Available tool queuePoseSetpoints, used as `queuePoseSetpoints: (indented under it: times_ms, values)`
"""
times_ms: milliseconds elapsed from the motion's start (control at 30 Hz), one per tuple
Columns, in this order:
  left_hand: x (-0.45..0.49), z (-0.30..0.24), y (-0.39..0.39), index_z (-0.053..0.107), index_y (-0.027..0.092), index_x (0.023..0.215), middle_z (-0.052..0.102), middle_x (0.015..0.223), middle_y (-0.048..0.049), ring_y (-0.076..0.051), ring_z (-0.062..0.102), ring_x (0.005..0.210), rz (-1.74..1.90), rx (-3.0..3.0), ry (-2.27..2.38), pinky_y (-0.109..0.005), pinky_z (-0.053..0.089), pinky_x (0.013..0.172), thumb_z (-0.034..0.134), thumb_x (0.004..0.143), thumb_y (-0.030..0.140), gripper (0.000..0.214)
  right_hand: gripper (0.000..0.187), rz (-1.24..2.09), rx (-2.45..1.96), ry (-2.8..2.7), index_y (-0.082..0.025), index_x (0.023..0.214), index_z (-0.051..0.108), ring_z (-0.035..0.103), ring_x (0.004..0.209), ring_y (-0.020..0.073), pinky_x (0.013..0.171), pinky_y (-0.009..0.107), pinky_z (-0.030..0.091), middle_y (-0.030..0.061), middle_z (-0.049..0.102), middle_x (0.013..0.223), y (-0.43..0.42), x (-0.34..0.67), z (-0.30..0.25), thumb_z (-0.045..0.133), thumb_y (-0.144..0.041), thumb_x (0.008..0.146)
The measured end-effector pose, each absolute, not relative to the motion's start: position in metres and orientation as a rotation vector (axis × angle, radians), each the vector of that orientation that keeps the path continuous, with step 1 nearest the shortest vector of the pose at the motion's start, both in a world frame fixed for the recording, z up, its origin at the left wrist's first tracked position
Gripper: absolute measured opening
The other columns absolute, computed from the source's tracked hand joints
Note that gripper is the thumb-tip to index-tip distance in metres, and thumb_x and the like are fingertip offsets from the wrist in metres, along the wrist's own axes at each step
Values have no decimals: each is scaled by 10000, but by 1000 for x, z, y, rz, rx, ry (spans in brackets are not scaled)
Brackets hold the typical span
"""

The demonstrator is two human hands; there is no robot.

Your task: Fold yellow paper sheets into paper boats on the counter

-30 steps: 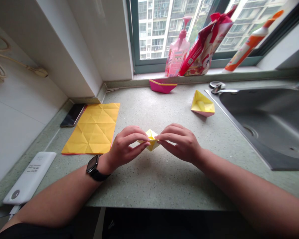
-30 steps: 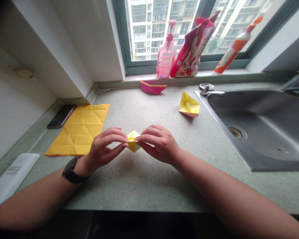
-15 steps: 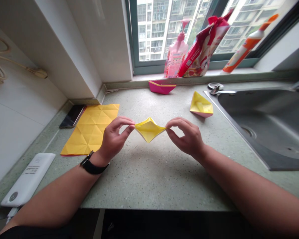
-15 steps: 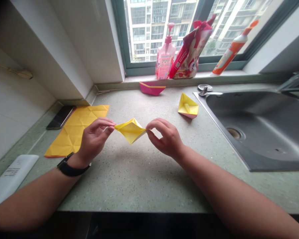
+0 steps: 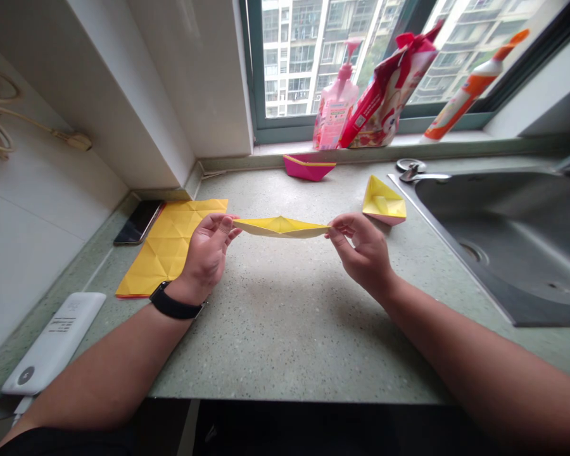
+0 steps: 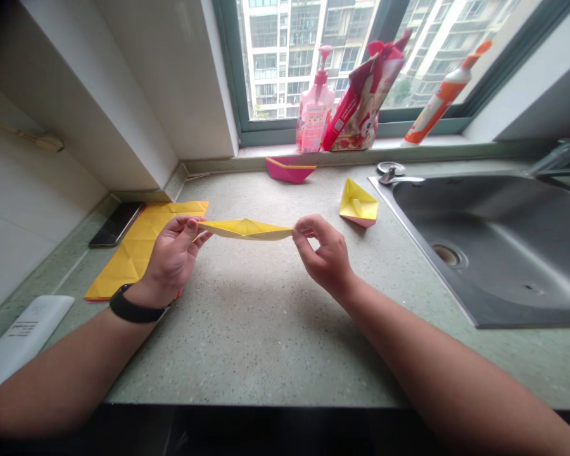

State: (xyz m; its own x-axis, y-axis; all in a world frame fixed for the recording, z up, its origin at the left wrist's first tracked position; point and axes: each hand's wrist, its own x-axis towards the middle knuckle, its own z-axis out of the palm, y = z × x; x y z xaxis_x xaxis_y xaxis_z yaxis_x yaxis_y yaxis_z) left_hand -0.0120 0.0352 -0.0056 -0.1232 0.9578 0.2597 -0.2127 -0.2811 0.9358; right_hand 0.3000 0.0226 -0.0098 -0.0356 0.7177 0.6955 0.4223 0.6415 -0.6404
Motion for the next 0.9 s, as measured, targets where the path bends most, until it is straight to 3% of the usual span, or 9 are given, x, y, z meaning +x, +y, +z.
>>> queuePoseSetpoints:
  times_ms: [567, 700, 833, 900]
  values:
    - [-7, -3, 28, 709, 225, 1014, 748, 1030, -33, -172, 732, 1008, 1596, 1536, 1009, -359, 618, 1027, 809, 1017, 571, 360, 86, 351, -886, -1561, -277, 1047, 600, 756, 762, 171, 723, 389, 669, 3, 707, 1002, 23, 297, -11, 619, -203, 1086]
    - [-13, 5, 18, 713, 241, 1223, 756, 1198, -94, -252, 726, 1174, 1565, 2063, 1104, -451, 577, 1116, 669, 1096, 595, 379, 146, 128, -837, -1701, -279, 1050, 605, 714, 812, 196, 742, 402, 642, 17, 700, 955, 15, 295, -1, 617, -134, 1056]
    - [-11, 12, 3, 601, 249, 1475, 697, 1451, -166, -366, 668, 1343, 1412, 2706, 1005, -574, 504, 1220, 886, 877, 704, 804, 227, -30, -765, -1835, -285, 1064, 590, 699, 840, 207, 737, 388, 622, 17, 685, 920, 7, 290, 7, 607, -62, 1031]
    - [-6, 14, -4, 643, 271, 1400, 667, 1528, -166, -375, 652, 1381, 1325, 2890, 1008, -591, 498, 1223, 905, 890, 645, 685, 253, -47, -729, -1875, -285, 1069, 589, 702, 832, 202, 731, 377, 618, 10, 682, 913, 3, 288, 9, 604, -38, 1019]
